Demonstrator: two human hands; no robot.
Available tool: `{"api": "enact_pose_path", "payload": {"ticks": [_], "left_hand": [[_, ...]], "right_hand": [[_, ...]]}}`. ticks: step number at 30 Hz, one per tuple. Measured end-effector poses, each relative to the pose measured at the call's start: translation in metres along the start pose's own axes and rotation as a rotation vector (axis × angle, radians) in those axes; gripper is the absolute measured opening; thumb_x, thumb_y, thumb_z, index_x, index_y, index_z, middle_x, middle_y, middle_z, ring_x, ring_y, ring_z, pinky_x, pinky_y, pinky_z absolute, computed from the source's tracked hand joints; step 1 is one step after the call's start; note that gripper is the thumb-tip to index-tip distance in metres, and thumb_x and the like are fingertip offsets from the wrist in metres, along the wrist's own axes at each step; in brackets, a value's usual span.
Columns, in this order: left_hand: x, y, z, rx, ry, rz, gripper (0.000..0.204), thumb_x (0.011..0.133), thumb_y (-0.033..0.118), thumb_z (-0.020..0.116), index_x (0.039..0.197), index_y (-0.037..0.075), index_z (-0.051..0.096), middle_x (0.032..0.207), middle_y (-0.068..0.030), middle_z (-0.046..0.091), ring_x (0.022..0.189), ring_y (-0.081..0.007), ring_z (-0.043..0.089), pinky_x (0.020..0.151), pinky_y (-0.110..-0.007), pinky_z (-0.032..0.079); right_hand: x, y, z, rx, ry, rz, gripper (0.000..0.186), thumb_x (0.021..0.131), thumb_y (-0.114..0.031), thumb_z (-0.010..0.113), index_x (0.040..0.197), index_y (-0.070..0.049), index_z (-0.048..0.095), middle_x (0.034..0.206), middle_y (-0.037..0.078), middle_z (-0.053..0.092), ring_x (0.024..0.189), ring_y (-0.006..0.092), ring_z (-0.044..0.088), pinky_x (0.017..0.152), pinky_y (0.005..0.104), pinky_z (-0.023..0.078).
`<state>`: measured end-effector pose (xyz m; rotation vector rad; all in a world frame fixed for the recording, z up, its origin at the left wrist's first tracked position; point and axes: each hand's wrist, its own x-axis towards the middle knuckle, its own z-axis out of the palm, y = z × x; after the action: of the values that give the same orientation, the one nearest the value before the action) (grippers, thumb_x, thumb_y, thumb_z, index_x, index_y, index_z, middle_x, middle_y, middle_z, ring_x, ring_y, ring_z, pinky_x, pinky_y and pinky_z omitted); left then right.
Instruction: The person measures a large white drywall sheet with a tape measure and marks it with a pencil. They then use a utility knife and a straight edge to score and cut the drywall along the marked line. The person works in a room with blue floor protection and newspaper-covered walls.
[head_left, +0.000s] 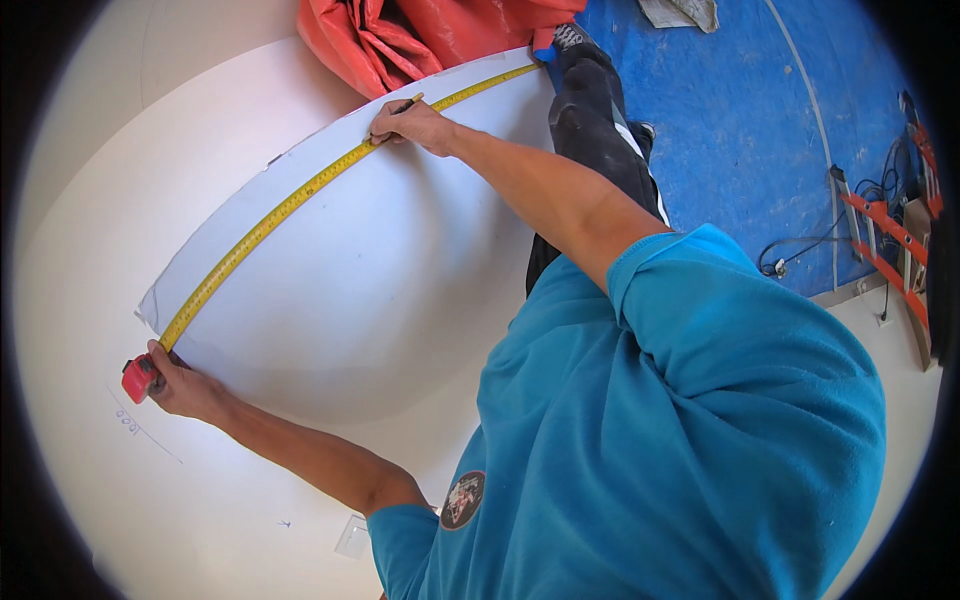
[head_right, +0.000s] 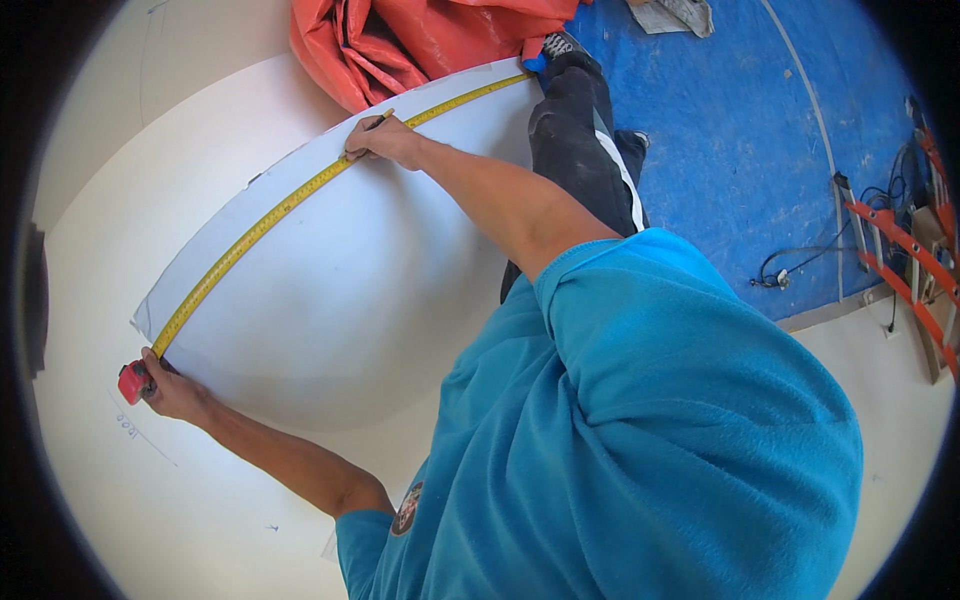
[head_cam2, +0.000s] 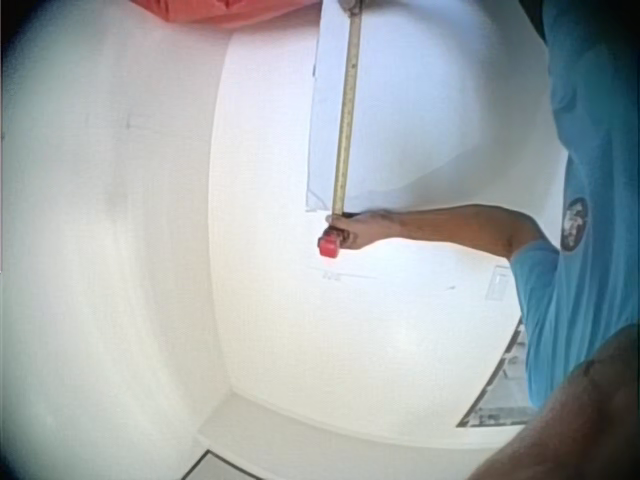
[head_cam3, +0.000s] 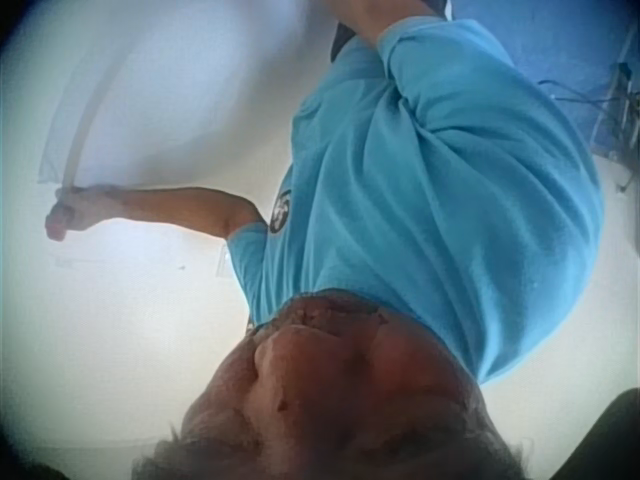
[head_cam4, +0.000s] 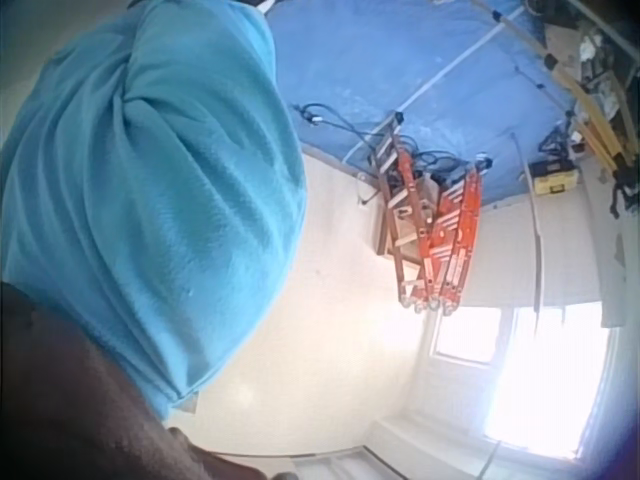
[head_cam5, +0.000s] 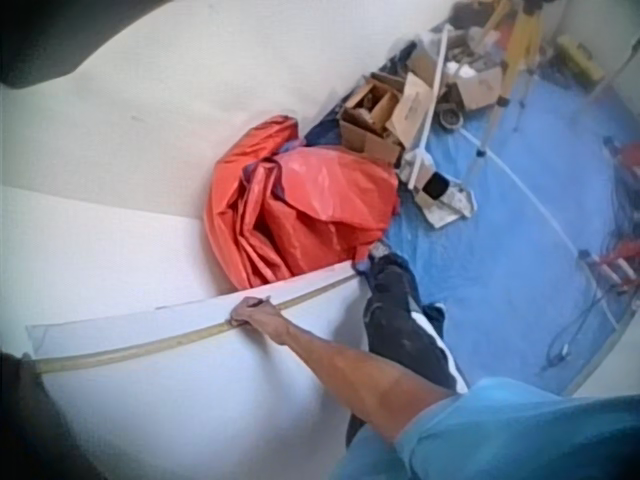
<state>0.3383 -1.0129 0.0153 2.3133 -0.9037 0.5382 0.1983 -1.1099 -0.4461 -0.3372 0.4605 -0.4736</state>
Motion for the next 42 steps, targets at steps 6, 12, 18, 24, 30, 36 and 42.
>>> {"api": "enact_pose_path", "payload": {"ticks": [6,12,18,24,30,36,42], "left_hand": [[0.0043,-0.0066,-0.0014,-0.074,-0.001,0.035,0.036,0.098,0.023,0.081,0.109,-0.008,0.066,0.106,-0.0124,0.071,0.090,-0.0187,0.065,0.084,-0.033,0.055],[0.0056,-0.0079,-0.0021,-0.071,-0.004,0.037,0.037,0.097,0.023,0.081,0.108,-0.009,0.065,0.105,-0.0132,0.071,0.090,-0.0192,0.065,0.084,-0.034,0.055],[0.0008,-0.0021,-0.0007,-0.033,0.017,0.018,0.039,0.097,0.023,0.082,0.107,-0.011,0.066,0.105,-0.0137,0.071,0.090,-0.0194,0.066,0.085,-0.034,0.055],[0.0039,-0.0075,-0.0015,-0.045,0.026,0.059,0.037,0.097,0.023,0.082,0.105,-0.010,0.067,0.104,-0.0134,0.071,0.089,-0.0185,0.065,0.085,-0.033,0.055],[0.0050,-0.0087,-0.0006,-0.093,0.022,0.052,0.036,0.097,0.021,0.081,0.105,-0.010,0.067,0.105,-0.0133,0.071,0.090,-0.0185,0.065,0.085,-0.033,0.055],[0.0021,-0.0044,-0.0007,-0.066,0.017,0.044,0.035,0.098,0.019,0.080,0.105,-0.011,0.066,0.105,-0.0142,0.071,0.090,-0.0186,0.066,0.086,-0.033,0.056],[0.0048,-0.0084,-0.0006,-0.108,0.014,0.048,0.035,0.098,0.020,0.080,0.104,-0.011,0.066,0.104,-0.0137,0.071,0.090,-0.0179,0.067,0.085,-0.032,0.056]], "right_hand": [[-0.0013,-0.0009,0.0019,-0.023,0.016,0.005,0.015,0.085,-0.021,0.081,0.086,-0.010,0.071,0.091,0.004,0.078,0.086,0.0105,0.070,0.078,0.0271,0.050],[-0.0016,-0.0001,0.0032,-0.024,0.021,-0.009,0.016,0.085,-0.022,0.081,0.088,-0.009,0.072,0.091,0.004,0.078,0.086,0.0107,0.070,0.077,0.0267,0.050],[-0.0010,0.0019,0.0030,-0.025,0.024,-0.025,0.015,0.086,-0.021,0.081,0.088,-0.008,0.072,0.090,0.004,0.076,0.085,0.0108,0.070,0.076,0.0261,0.050],[0.0006,0.0049,0.0032,-0.009,0.018,-0.032,0.015,0.087,-0.021,0.081,0.090,-0.009,0.072,0.090,0.004,0.076,0.085,0.0116,0.070,0.079,0.0263,0.052],[-0.0026,-0.0010,0.0039,-0.045,0.015,-0.008,0.015,0.090,-0.021,0.078,0.092,-0.008,0.072,0.094,0.004,0.076,0.091,0.0114,0.068,0.081,0.0271,0.051],[-0.0046,-0.0009,0.0062,0.003,0.017,-0.021,0.014,0.092,-0.022,0.076,0.091,-0.009,0.072,0.095,0.003,0.075,0.092,0.0113,0.067,0.080,0.0270,0.050],[-0.0010,0.0005,0.0039,-0.007,0.012,-0.023,0.014,0.088,-0.020,0.079,0.090,-0.009,0.072,0.092,0.004,0.076,0.088,0.0126,0.069,0.081,0.0272,0.052]]}}
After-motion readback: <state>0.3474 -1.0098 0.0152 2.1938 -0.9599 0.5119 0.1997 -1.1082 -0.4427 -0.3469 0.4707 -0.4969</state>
